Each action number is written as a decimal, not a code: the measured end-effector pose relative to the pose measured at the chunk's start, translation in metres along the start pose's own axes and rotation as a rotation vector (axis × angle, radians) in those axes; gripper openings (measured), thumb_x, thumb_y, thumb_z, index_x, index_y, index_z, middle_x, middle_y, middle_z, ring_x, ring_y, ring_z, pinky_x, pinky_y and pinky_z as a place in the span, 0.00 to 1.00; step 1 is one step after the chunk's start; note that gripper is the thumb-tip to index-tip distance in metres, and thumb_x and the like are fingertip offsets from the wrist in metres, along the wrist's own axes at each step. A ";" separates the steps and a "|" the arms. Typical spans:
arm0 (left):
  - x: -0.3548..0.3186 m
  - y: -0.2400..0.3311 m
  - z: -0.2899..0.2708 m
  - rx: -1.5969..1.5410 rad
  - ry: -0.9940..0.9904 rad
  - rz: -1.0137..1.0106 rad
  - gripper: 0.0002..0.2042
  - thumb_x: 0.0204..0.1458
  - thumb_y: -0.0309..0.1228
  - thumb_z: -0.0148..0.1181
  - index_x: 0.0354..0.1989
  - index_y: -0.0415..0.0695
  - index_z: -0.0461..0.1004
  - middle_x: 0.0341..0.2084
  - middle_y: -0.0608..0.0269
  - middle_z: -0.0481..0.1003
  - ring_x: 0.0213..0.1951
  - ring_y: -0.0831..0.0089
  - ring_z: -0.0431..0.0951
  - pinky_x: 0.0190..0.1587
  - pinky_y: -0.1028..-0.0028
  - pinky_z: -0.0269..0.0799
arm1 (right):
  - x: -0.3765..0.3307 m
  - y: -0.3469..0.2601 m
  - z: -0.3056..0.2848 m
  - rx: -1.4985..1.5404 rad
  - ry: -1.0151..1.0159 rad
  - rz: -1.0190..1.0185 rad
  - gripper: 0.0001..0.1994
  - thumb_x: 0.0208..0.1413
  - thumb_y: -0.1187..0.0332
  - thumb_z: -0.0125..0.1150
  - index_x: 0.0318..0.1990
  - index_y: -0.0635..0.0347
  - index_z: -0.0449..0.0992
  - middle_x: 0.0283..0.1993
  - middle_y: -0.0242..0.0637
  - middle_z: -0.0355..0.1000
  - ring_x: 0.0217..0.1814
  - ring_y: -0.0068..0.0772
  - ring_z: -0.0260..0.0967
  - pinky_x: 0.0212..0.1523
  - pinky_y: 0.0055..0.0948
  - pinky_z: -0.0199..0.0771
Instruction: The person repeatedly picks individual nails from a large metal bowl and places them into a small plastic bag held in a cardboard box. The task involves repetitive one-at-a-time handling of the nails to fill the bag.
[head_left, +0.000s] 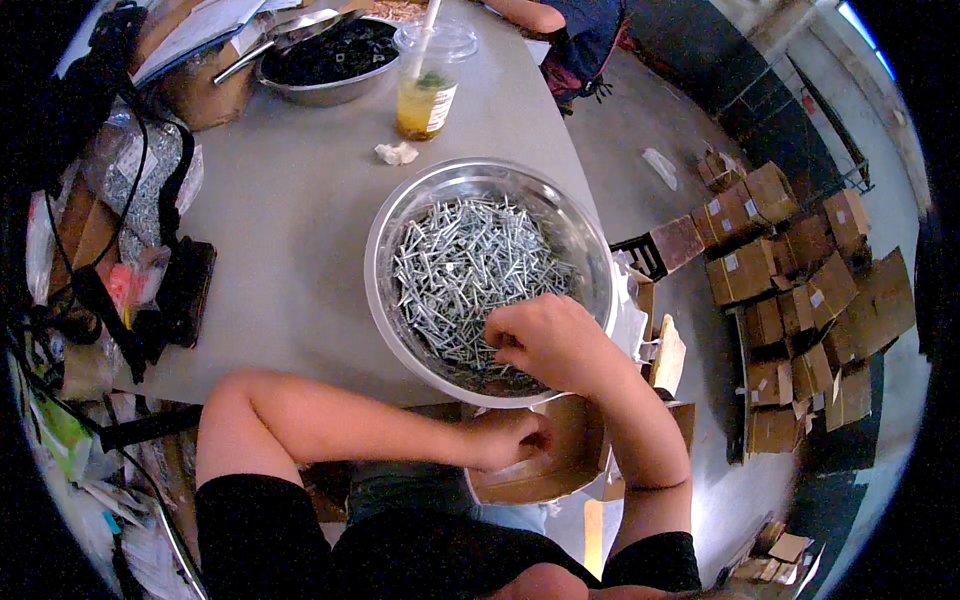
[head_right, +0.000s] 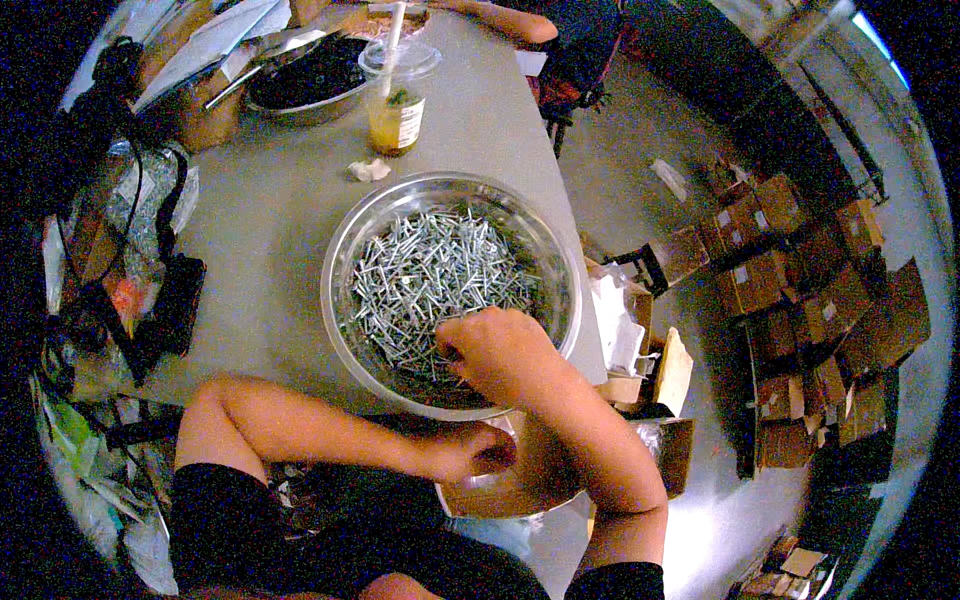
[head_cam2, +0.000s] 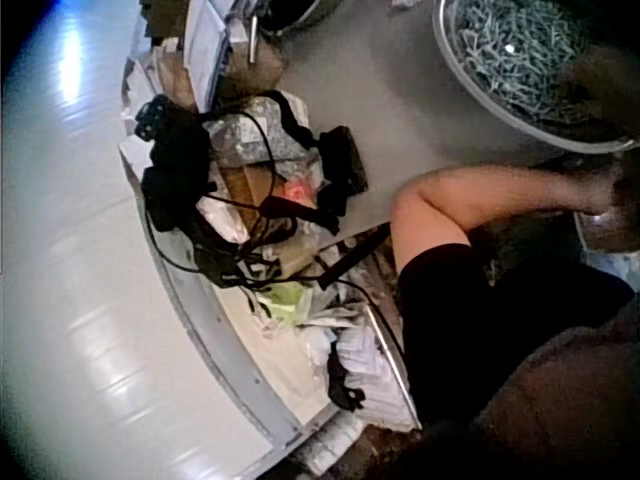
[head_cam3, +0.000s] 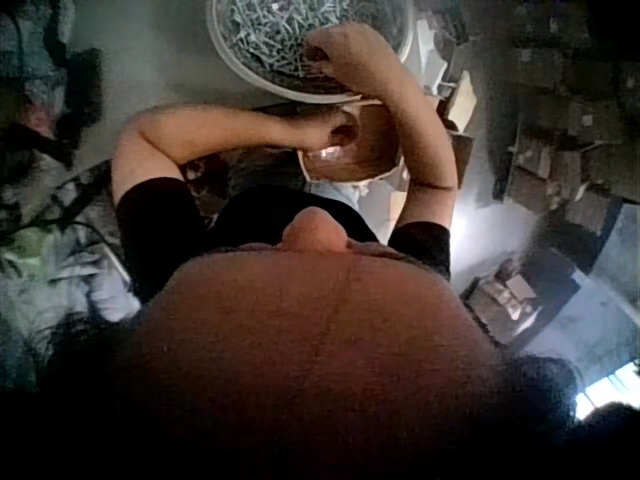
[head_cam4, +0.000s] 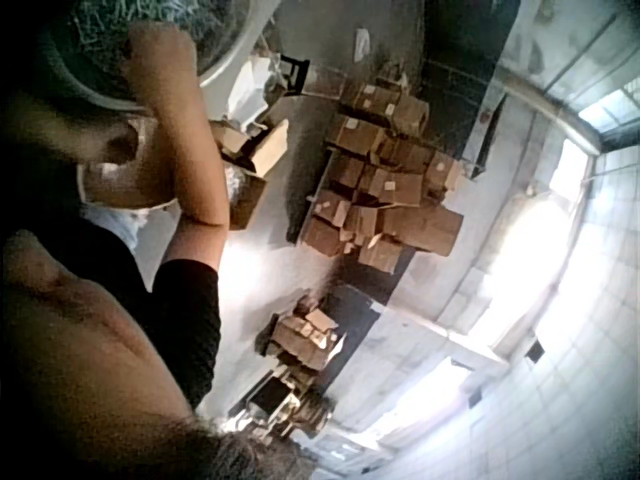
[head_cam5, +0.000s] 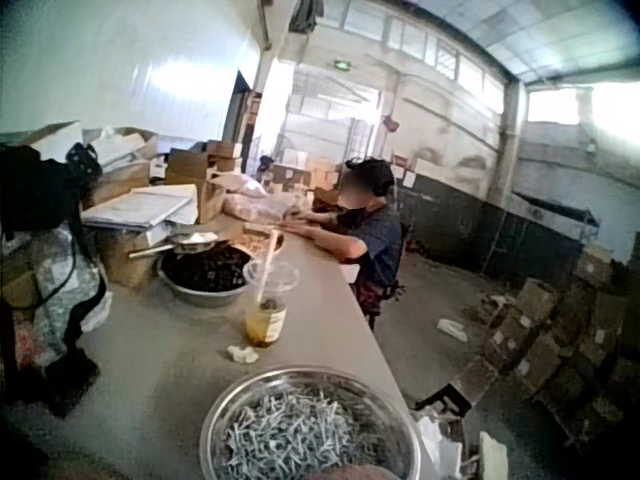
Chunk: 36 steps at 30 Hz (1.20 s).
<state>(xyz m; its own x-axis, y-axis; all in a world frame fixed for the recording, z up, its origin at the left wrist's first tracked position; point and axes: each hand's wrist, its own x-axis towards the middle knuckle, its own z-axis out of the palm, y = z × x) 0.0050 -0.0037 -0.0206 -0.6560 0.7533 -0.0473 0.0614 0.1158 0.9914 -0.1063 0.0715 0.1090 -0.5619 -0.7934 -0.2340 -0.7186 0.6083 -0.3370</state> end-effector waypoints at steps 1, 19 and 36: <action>-0.001 0.000 0.000 0.050 0.005 0.010 0.08 0.54 0.28 0.57 0.39 0.38 0.75 0.34 0.54 0.78 0.38 0.66 0.78 0.44 0.68 0.72 | 0.000 0.000 0.000 0.000 -0.002 0.003 0.06 0.46 0.65 0.61 0.33 0.51 0.75 0.31 0.42 0.75 0.35 0.51 0.74 0.36 0.47 0.75; 0.002 0.006 -0.003 -0.058 0.170 0.190 0.11 0.52 0.36 0.61 0.34 0.40 0.79 0.28 0.58 0.74 0.34 0.68 0.74 0.38 0.71 0.68 | -0.113 0.010 0.003 0.569 0.539 -0.025 0.07 0.36 0.83 0.62 0.26 0.63 0.78 0.31 0.39 0.75 0.33 0.34 0.74 0.36 0.28 0.73; -0.001 0.039 -0.019 0.041 0.002 0.100 0.16 0.49 0.40 0.65 0.30 0.38 0.72 0.25 0.54 0.74 0.28 0.67 0.74 0.35 0.67 0.70 | -0.158 -0.001 0.075 0.958 0.534 0.204 0.07 0.44 0.83 0.61 0.32 0.66 0.76 0.33 0.37 0.74 0.35 0.28 0.73 0.36 0.24 0.71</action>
<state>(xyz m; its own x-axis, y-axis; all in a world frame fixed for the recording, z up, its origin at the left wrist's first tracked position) -0.0060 -0.0126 0.0209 -0.6467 0.7609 0.0522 0.1574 0.0661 0.9853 0.0136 0.1948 0.0774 -0.9028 -0.4295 -0.0209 -0.1090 0.2757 -0.9551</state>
